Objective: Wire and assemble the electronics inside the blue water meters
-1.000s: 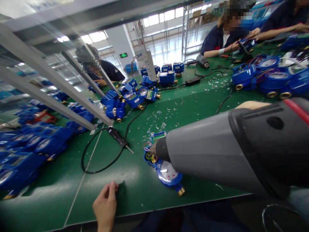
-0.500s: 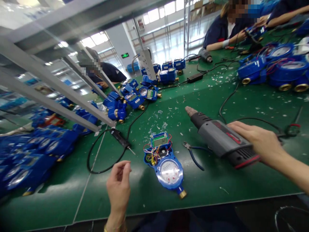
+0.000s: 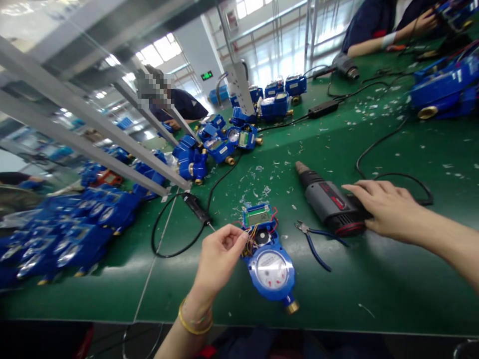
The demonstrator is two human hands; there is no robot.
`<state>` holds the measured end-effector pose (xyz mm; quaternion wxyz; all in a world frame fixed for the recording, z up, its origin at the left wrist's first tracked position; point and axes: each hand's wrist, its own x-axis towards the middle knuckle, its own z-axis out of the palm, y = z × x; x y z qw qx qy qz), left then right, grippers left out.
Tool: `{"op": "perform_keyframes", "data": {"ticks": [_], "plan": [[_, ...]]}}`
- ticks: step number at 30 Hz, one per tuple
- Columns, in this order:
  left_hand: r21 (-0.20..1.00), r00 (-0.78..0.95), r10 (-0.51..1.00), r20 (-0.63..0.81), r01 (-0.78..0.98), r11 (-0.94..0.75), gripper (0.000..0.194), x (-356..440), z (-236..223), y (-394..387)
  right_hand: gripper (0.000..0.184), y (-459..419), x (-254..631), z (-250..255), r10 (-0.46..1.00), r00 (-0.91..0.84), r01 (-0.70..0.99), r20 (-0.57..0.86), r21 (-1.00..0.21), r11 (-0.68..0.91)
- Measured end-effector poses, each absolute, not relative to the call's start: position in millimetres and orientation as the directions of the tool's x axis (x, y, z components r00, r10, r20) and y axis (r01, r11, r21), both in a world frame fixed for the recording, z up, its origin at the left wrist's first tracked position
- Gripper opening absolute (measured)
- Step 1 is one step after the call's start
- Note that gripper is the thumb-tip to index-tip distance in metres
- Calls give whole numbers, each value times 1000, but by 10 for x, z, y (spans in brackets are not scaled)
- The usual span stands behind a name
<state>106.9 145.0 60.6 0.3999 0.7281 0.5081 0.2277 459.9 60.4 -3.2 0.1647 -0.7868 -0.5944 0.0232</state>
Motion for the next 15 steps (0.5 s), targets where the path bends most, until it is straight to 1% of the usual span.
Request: {"op": "perform_keyframes", "data": {"ticks": [1, 2, 3, 4, 5, 6, 7, 10, 13, 15], "plan": [[827, 377, 921, -98, 546, -135, 21, 1065, 607, 1468, 43, 577, 4466, 94, 923, 267, 930, 278, -326, -171], [838, 374, 920, -120, 535, -108, 20, 1062, 609, 1483, 50, 557, 4282, 222, 903, 195, 926, 382, -375, -42], [846, 371, 919, -136, 526, -87, 20, 1059, 611, 1497, 48, 554, 4057, 340, 893, 123, 895, 432, -438, 89], [851, 367, 918, -147, 521, -72, 19, 1059, 613, 1507, 38, 571, 3805, 436, 876, 77, 844, 476, -499, 197], [854, 362, 920, -154, 517, -61, 18, 1061, 615, 1516, 27, 610, 3546, 501, 862, 55, 787, 504, -553, 273], [857, 357, 921, -159, 513, -50, 18, 1066, 616, 1522, 19, 667, 3299, 531, 871, 48, 741, 490, -602, 298], [861, 355, 920, -165, 506, -41, 18, 1071, 616, 1526, 16, 738, 3080, 528, 874, 39, 715, 485, -625, 315], [884, 368, 915, -166, 466, -27, 20, 1083, 606, 1534, 17, 960, 2676, 400, 877, 17, 714, 479, -620, 325], [914, 386, 913, -132, 404, -38, 18, 1065, 570, 1537, 18, 1083, 2598, 280, 895, -7, 734, 445, -605, 307], [933, 383, 918, -107, 358, -41, 17, 1034, 529, 1534, 16, 1096, 2611, 263, 907, -15, 717, 421, -628, 303]]}}
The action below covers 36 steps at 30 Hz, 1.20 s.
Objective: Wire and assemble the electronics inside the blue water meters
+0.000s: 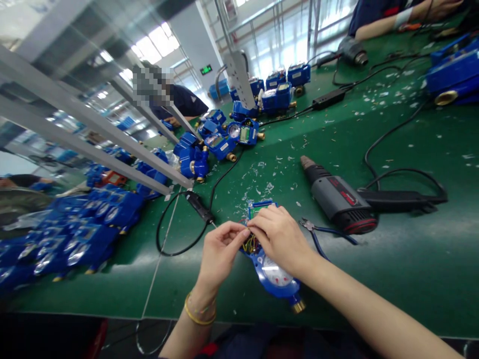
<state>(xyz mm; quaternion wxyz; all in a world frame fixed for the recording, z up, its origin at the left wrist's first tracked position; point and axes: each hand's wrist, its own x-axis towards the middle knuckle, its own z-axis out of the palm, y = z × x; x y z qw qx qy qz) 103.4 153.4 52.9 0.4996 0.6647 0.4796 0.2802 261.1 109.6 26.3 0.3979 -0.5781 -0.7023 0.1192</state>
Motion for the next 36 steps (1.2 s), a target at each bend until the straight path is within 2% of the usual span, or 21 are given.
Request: {"op": "perform_keyframes", "data": {"ticks": [5, 7, 11, 14, 17, 24, 27, 31, 36], "plan": [[958, 372, 928, 0, 265, -106, 16, 952, 431, 1512, 11, 1064, 2570, 304, 903, 48, 643, 427, -705, 299], [956, 383, 924, 0, 270, -112, 17, 933, 431, 1513, 11, 1061, 2534, 295, 889, 64, 635, 454, -705, 315], [917, 419, 906, -56, 380, -118, 18, 906, 505, 1536, 12, 1053, 2489, 245, 847, 43, 660, 530, -652, 375], [849, 463, 886, -14, 474, -234, 16, 879, 568, 1555, 13, 1039, 2469, 218, 807, 8, 711, 590, -571, 410], [816, 524, 852, -2, 494, -302, 18, 857, 584, 1570, 12, 1023, 2453, 200, 773, -2, 753, 634, -508, 419], [911, 411, 912, 19, 368, -185, 14, 899, 470, 1513, 11, 1009, 2437, 219, 839, 53, 702, 542, -618, 355], [905, 401, 916, -6, 393, -166, 13, 908, 458, 1483, 14, 1012, 2422, 227, 830, 35, 733, 557, -579, 357], [840, 444, 896, 8, 483, -246, 11, 878, 493, 1504, 15, 1007, 2400, 204, 809, 11, 771, 587, -520, 367], [854, 432, 899, 70, 440, -278, 12, 869, 486, 1502, 14, 1005, 2367, 195, 822, 37, 762, 568, -548, 344]]}}
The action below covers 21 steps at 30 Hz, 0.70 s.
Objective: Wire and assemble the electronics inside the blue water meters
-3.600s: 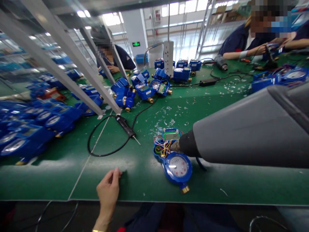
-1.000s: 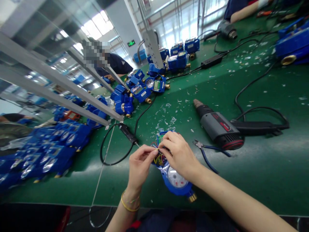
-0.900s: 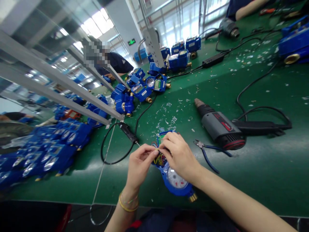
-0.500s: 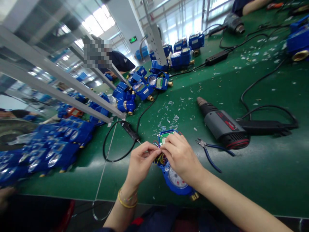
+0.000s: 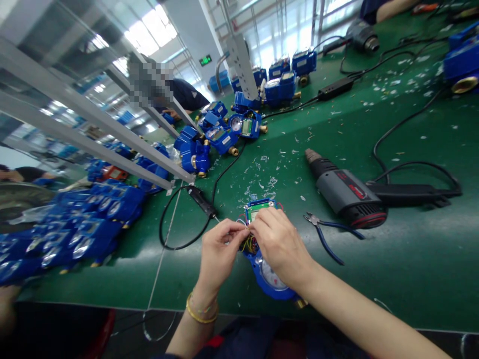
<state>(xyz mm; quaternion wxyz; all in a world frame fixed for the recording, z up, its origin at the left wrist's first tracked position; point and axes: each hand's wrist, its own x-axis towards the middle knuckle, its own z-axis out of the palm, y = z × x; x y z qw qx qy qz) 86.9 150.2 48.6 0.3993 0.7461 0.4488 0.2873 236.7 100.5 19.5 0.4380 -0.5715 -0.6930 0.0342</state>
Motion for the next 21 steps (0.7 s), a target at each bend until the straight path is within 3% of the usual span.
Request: {"op": "perform_keyframes", "data": {"ticks": [7, 12, 15, 17, 21], "plan": [[991, 167, 986, 15, 131, -37, 12, 1031, 319, 1381, 16, 1007, 2270, 258, 830, 86, 766, 551, -569, 299], [991, -39, 992, 118, 73, -115, 15, 925, 378, 1544, 11, 976, 2310, 251, 839, 124, 742, 530, -611, 276], [975, -31, 989, 144, 176, -137, 17, 695, 426, 1720, 12, 965, 2359, 239, 840, 145, 732, 523, -628, 265], [917, -21, 983, 181, 366, -161, 21, 533, 442, 1807, 11, 963, 2370, 235, 837, 142, 728, 529, -629, 274], [587, 64, 939, 337, 766, -263, 22, 411, 511, 1795, 9, 964, 2346, 251, 825, 129, 732, 551, -614, 296]]}}
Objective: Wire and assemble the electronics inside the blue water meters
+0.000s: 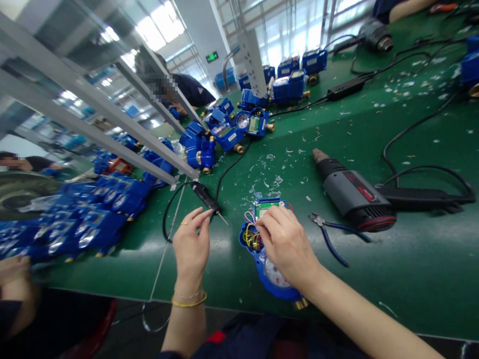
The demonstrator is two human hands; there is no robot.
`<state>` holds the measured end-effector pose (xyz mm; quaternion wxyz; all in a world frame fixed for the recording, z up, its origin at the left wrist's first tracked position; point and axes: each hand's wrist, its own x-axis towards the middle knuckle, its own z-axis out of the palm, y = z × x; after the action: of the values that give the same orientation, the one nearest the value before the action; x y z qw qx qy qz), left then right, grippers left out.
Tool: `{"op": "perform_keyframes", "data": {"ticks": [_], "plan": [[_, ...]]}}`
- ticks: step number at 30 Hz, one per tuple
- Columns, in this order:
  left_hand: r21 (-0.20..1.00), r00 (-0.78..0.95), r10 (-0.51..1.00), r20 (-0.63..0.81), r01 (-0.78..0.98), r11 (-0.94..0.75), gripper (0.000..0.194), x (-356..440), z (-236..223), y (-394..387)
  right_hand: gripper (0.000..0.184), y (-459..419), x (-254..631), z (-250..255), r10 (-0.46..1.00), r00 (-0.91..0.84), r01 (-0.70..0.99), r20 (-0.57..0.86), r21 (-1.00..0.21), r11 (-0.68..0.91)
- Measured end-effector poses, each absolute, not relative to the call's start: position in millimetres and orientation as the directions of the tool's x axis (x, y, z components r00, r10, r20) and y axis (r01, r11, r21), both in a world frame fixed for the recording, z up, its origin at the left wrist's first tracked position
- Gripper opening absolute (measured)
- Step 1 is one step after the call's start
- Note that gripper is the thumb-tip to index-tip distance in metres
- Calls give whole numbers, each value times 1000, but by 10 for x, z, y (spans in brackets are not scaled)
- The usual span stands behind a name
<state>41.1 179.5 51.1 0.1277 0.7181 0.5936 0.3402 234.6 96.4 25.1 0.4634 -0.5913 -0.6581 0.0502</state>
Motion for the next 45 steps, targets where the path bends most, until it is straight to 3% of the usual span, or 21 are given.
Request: {"op": "perform_keyframes", "data": {"ticks": [2, 5, 8, 12, 16, 22, 27, 31, 36, 38, 41, 45], "plan": [[554, 156, 931, 330, 767, -324, 17, 490, 570, 1700, 9, 964, 2329, 270, 829, 120, 735, 546, -610, 295], [723, 291, 943, 162, 616, -314, 15, 690, 637, 1549, 9, 961, 2315, 292, 840, 101, 739, 532, -606, 295], [881, 348, 936, -63, 461, -111, 17, 842, 631, 1497, 10, 957, 2309, 289, 850, 82, 745, 520, -599, 294], [948, 369, 891, -264, 269, 169, 14, 879, 570, 1566, 9, 960, 2307, 264, 858, 58, 773, 510, -567, 285], [968, 392, 892, -226, 195, 159, 12, 841, 541, 1580, 7, 973, 2317, 253, 842, 18, 783, 539, -531, 324], [977, 251, 968, 28, 200, -80, 12, 914, 433, 1399, 12, 986, 2261, 293, 844, 34, 769, 535, -553, 319], [1000, 42, 999, -8, -9, 9, 16, 1016, 353, 1396, 13, 969, 2173, 312, 837, 79, 766, 541, -571, 297], [995, -101, 994, 33, -95, -43, 22, 869, 453, 1582, 14, 949, 2207, 296, 824, 98, 778, 558, -559, 286], [968, 117, 992, 52, 240, -79, 50, 657, 562, 1613, 11, 944, 2241, 288, 810, 112, 751, 576, -583, 311], [940, 163, 986, 30, 332, -83, 46, 668, 579, 1546, 10, 944, 2226, 292, 811, 96, 748, 578, -579, 324], [952, 268, 954, -133, 301, 48, 25, 744, 587, 1465, 10, 942, 2205, 306, 813, 81, 741, 576, -580, 338], [966, 388, 889, -241, 184, 181, 19, 792, 585, 1461, 12, 939, 2207, 329, 853, 77, 714, 517, -625, 314]]}}
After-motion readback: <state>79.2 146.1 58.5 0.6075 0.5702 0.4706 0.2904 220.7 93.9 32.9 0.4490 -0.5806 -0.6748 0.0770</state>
